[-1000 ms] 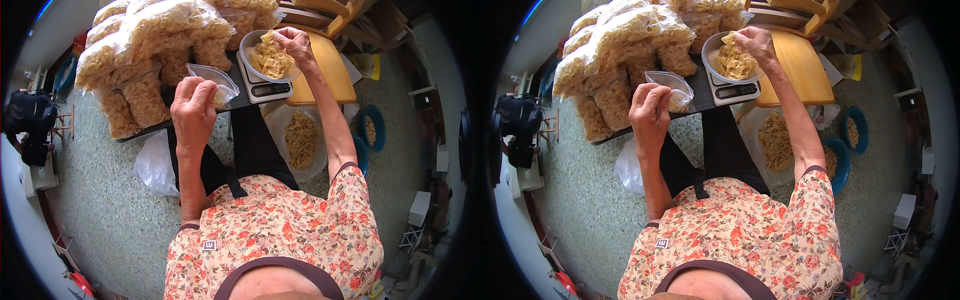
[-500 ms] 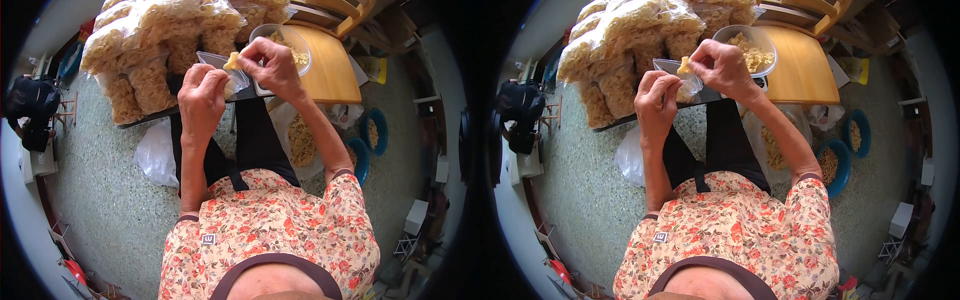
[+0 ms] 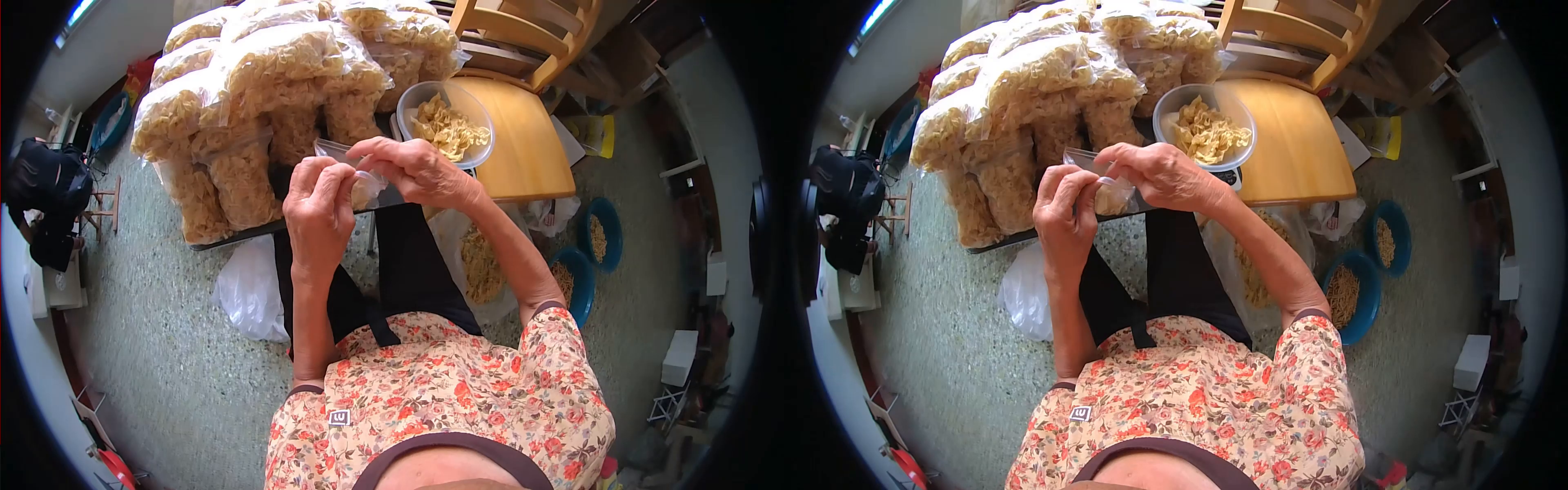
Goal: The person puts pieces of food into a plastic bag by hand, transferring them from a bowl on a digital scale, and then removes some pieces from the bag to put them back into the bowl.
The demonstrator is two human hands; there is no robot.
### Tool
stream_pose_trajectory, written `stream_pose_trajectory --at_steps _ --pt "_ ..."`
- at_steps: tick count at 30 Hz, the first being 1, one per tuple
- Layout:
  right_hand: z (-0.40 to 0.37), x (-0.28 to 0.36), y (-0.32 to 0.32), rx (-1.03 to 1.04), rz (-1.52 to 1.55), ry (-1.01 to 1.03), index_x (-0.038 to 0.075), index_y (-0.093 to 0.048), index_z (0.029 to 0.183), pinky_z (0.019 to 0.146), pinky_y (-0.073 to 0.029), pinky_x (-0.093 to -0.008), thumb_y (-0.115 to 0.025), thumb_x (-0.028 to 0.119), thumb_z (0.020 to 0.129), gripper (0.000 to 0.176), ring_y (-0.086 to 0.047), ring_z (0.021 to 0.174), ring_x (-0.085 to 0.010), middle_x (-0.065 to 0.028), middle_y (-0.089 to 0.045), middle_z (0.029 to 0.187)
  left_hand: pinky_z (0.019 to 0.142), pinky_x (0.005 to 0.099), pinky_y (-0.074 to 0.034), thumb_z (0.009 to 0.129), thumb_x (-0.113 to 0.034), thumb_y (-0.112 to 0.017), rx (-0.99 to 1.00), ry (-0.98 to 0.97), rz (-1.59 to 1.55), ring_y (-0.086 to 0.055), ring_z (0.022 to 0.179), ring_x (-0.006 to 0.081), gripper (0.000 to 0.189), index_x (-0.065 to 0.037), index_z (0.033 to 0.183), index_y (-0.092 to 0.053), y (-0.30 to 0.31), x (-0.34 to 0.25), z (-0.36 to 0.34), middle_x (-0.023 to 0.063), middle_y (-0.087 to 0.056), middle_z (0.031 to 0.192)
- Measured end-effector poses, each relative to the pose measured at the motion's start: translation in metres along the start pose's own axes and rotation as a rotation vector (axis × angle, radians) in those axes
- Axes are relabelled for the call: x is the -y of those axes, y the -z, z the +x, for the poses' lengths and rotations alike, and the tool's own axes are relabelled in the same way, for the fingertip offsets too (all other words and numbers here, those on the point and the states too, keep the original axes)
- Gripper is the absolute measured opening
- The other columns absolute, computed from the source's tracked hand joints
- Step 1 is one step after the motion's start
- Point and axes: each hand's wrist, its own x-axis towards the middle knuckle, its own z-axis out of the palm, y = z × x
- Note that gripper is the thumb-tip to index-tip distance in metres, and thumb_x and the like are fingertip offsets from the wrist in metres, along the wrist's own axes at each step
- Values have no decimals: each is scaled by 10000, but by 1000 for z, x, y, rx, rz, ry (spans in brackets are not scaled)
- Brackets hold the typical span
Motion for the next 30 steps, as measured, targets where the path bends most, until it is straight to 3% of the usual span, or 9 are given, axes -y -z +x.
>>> stream_pose_trajectory --at_steps 2,3,7,11,14,17,19,21,30 --pt "-1 10 13 -117 464 -225 62 -647 1274 578 -539 -299 -640 -4 996 286 -684 655 -123 -60 -794 985 728 406 -541 844 50 -772 -2 15 7 -647 847 307 139 -24 944 -710 1 1 0 115 -639 921" --pt "-4 7 16 -244 622 -293 45 -698 1213 533 -471 -212 -683 11 1000 215 -579 614 -11 -34 -788 957 728 406 -541 844 50 -772 -3 14 5 -647 847 307 139 -24 944 -710 2 2 0 115 -639 921" --pt "-14 -34 44 -420 348 -445 22 -755 1103 553 -482 -207 -747 74 976 137 -583 622 -16 -32 -772 923 735 396 -541 847 56 -771 -41 -15 2 -650 847 308 142 -20 950 -710 5 4 1 119 -640 925" --pt "-33 -74 64 -439 -21 -482 17 -755 1095 788 -580 -312 -742 147 977 176 -724 868 -153 -71 -778 956 744 384 -546 860 59 -770 -115 -34 9 -657 849 292 140 -19 964 -717 3 1 1 118 -648 935" --pt "-39 -82 67 -326 -194 -488 26 -757 1111 722 -555 -282 -744 125 965 177 -655 763 -105 -31 -749 897 761 376 -557 866 54 -777 -152 -31 19 -664 863 277 143 -18 981 -731 -3 3 -2 113 -659 948" --pt "-40 -84 66 -198 -220 -492 31 -754 1128 733 -555 -302 -749 151 939 224 -665 771 -128 -57 -750 916 767 374 -560 865 56 -780 -169 -32 25 -667 871 275 147 -17 985 -735 -6 3 -3 113 -665 953" --pt "-32 -78 64 -175 -249 -526 30 -753 1127 776 -554 -322 -776 204 901 286 -693 830 -165 -78 -749 964 767 374 -561 864 57 -781 -166 -28 20 -669 874 274 149 -17 985 -736 -7 2 -3 113 -667 955" --pt "-24 -73 61 -106 -329 -541 74 -766 1111 925 -565 -400 -740 293 887 315 -733 994 -291 -130 -764 1056 764 373 -563 863 59 -780 -163 -45 30 -670 874 267 152 -17 987 -737 -6 2 -2 112 -669 954" --pt "-7 -85 34 -21 -563 -512 66 -761 1007 895 -555 -409 -710 305 901 266 -701 986 -310 -129 -725 979 753 366 -566 848 73 -783 -125 -31 9 -677 875 268 172 -5 995 -737 -11 2 -3 115 -671 959"
